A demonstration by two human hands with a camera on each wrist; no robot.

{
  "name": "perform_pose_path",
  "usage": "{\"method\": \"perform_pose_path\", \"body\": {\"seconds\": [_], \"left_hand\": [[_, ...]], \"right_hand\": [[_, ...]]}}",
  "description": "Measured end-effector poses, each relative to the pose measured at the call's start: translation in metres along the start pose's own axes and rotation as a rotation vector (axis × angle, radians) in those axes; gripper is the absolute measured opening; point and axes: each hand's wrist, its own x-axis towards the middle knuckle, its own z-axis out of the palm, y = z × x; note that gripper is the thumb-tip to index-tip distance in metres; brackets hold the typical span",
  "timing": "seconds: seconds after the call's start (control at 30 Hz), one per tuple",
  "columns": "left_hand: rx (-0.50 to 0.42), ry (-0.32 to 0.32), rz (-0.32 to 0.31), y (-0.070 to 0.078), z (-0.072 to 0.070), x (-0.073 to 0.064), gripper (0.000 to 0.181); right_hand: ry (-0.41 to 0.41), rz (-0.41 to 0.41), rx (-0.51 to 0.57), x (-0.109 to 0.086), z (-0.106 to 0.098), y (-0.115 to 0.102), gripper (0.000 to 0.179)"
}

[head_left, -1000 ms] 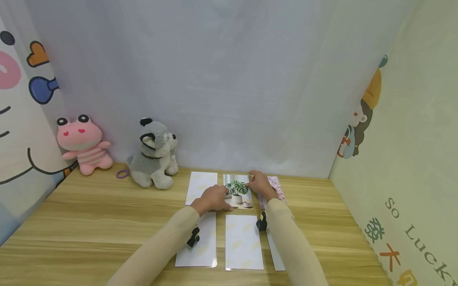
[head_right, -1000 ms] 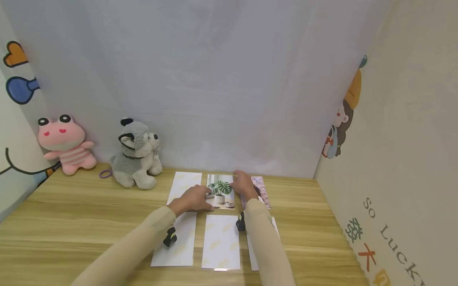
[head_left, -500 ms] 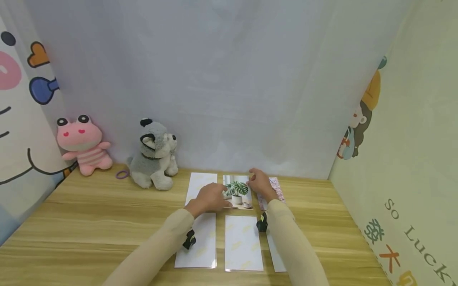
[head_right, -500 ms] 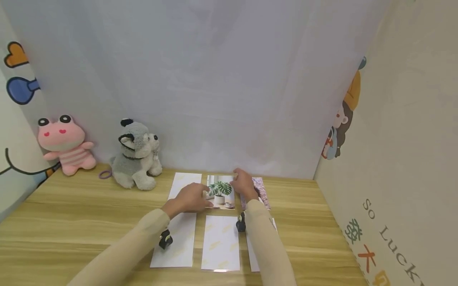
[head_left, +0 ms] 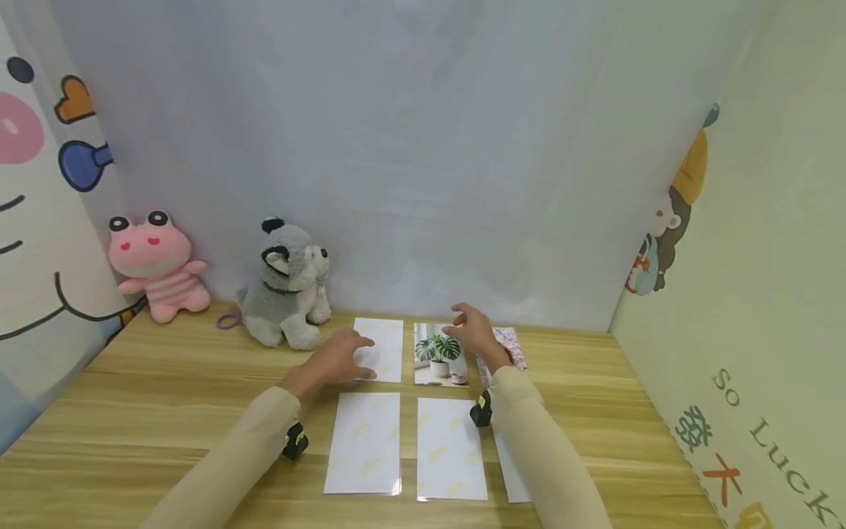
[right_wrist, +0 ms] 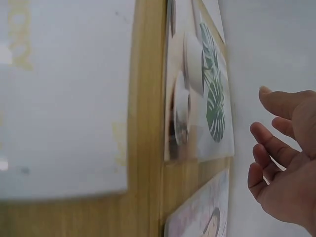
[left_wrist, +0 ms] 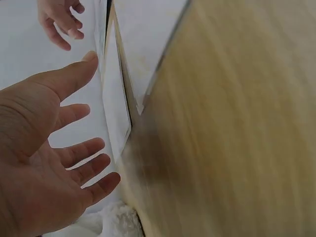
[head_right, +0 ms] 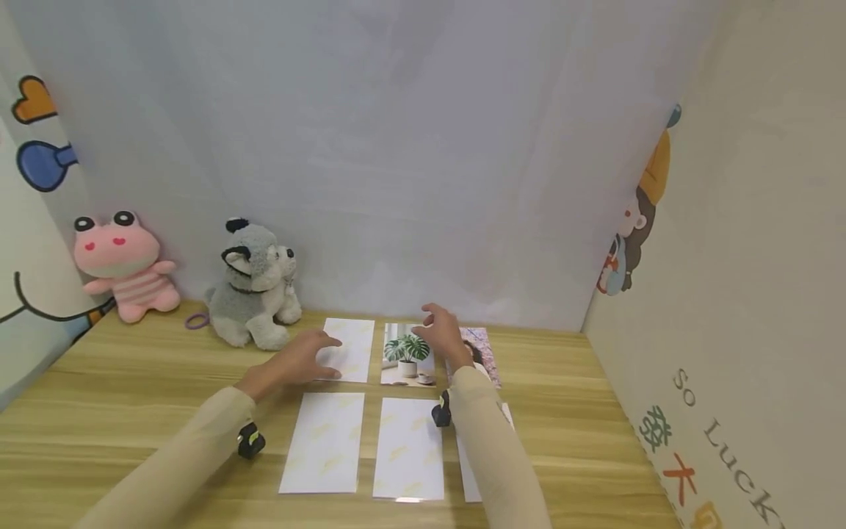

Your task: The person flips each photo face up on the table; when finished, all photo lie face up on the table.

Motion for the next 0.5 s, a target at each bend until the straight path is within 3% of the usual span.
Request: {"method": "perform_pose_path", "body": {"seconds": [0.2,0.5], "left_hand": [[0.03,-0.015,-0.006,-0.009,0.001,-0.014,0.056],[0.074,-0.036,-0.03,-0.005,-0.001,-0.019,0.038]], "right_hand": [[-0.056,-0.039,0.006,0.003,0.021,-0.012,0.056],[-0.083,-0.132,-0.172,0.008,0.048,-0.035,0.059]]}}
